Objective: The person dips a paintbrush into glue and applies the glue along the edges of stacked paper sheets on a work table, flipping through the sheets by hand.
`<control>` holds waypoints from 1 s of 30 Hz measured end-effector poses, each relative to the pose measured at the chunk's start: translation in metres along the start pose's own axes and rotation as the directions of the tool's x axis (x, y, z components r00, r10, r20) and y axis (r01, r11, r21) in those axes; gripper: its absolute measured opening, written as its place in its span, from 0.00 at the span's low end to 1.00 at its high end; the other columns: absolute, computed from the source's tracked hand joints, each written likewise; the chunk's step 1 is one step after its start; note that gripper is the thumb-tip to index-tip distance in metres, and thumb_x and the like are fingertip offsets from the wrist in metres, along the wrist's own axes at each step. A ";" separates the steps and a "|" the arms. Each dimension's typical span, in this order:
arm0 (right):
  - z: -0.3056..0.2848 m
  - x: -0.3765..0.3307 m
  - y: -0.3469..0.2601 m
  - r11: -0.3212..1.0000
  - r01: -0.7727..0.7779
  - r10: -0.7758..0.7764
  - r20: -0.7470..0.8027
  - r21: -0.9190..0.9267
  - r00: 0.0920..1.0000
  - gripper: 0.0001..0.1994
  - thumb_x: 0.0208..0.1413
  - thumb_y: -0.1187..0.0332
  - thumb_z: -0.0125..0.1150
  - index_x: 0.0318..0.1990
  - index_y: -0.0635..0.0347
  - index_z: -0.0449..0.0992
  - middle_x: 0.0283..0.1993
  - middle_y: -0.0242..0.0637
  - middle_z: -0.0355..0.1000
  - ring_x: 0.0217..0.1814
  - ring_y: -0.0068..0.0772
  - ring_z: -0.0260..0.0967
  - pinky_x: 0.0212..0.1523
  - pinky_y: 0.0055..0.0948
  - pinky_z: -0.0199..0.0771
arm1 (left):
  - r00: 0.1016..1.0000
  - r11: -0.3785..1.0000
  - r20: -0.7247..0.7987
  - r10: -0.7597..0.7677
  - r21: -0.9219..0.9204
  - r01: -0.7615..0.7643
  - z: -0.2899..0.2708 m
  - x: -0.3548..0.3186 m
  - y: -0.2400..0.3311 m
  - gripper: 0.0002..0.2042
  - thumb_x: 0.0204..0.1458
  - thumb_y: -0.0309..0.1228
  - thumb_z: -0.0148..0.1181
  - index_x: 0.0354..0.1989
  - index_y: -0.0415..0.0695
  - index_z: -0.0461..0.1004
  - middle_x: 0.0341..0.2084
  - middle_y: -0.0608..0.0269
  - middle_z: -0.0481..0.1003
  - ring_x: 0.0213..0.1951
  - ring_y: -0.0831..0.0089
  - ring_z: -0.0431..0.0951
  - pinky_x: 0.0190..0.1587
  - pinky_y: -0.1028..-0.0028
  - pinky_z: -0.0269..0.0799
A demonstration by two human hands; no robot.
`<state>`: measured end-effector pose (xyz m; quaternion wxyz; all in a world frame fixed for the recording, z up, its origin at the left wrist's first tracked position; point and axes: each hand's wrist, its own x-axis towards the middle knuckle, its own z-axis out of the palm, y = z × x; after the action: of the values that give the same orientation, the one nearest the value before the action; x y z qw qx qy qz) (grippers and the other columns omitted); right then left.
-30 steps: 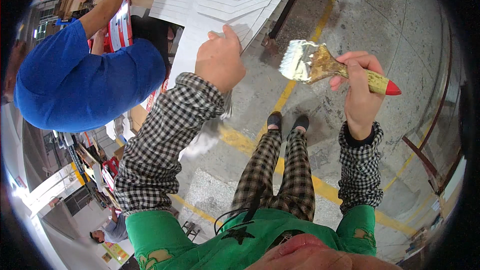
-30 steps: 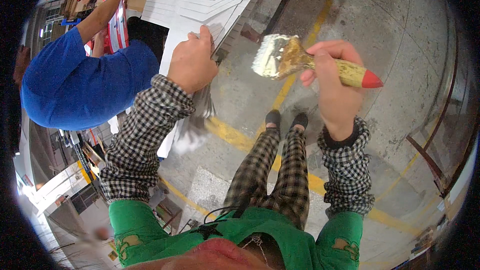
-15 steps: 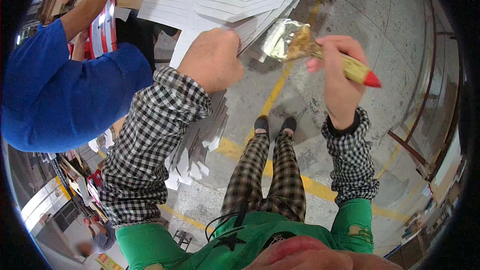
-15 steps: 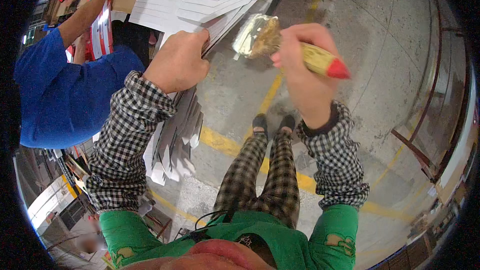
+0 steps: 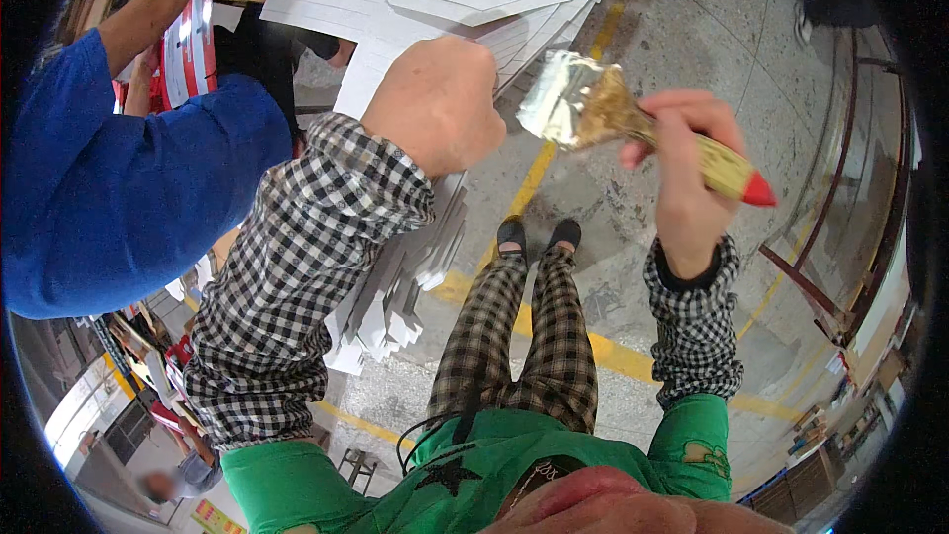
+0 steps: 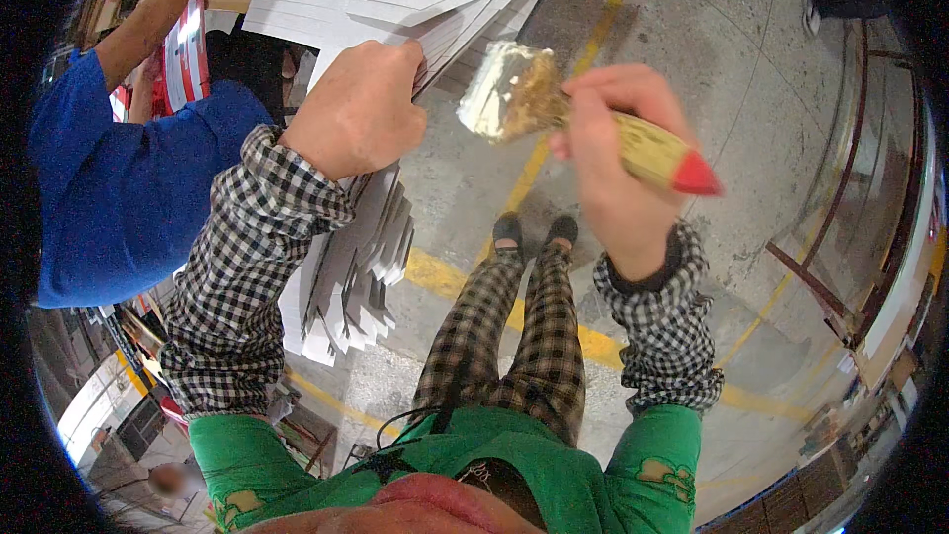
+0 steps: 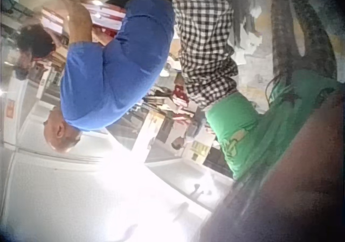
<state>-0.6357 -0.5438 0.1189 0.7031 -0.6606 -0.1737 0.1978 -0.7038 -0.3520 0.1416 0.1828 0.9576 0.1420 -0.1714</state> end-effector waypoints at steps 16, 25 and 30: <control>-0.002 0.004 -0.005 0.999 0.037 -0.039 -0.051 -0.036 0.998 0.03 0.53 0.76 0.50 0.30 0.66 0.67 0.32 0.38 0.68 0.22 0.22 0.66 0.23 0.20 0.68 | 1.000 1.000 -0.005 0.012 -0.001 -0.012 0.002 0.001 0.005 0.08 0.33 0.22 0.50 0.21 0.27 0.70 0.19 0.36 0.70 0.28 0.45 0.74 0.36 0.59 0.70; 0.004 -0.005 0.004 0.990 -0.015 0.024 0.061 -0.141 0.998 0.06 0.55 0.75 0.45 0.29 0.68 0.66 0.34 0.43 0.68 0.22 0.24 0.66 0.21 0.23 0.68 | 0.997 0.999 -0.068 0.038 -0.002 -0.038 0.005 0.001 0.001 0.08 0.34 0.22 0.51 0.22 0.28 0.71 0.19 0.36 0.71 0.27 0.46 0.74 0.35 0.60 0.71; -0.003 -0.016 -0.003 0.998 -0.008 0.009 -0.012 0.064 1.000 0.02 0.53 0.77 0.51 0.31 0.66 0.67 0.32 0.36 0.68 0.22 0.19 0.66 0.24 0.19 0.67 | 1.000 1.000 0.010 0.016 0.015 -0.016 0.004 0.002 0.002 0.07 0.34 0.22 0.51 0.20 0.28 0.71 0.20 0.36 0.71 0.27 0.46 0.74 0.36 0.60 0.71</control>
<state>-0.6476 -0.5548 0.1219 0.7240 -0.6399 -0.1602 0.2019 -0.7026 -0.3553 0.1382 0.1775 0.9592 0.1322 -0.1757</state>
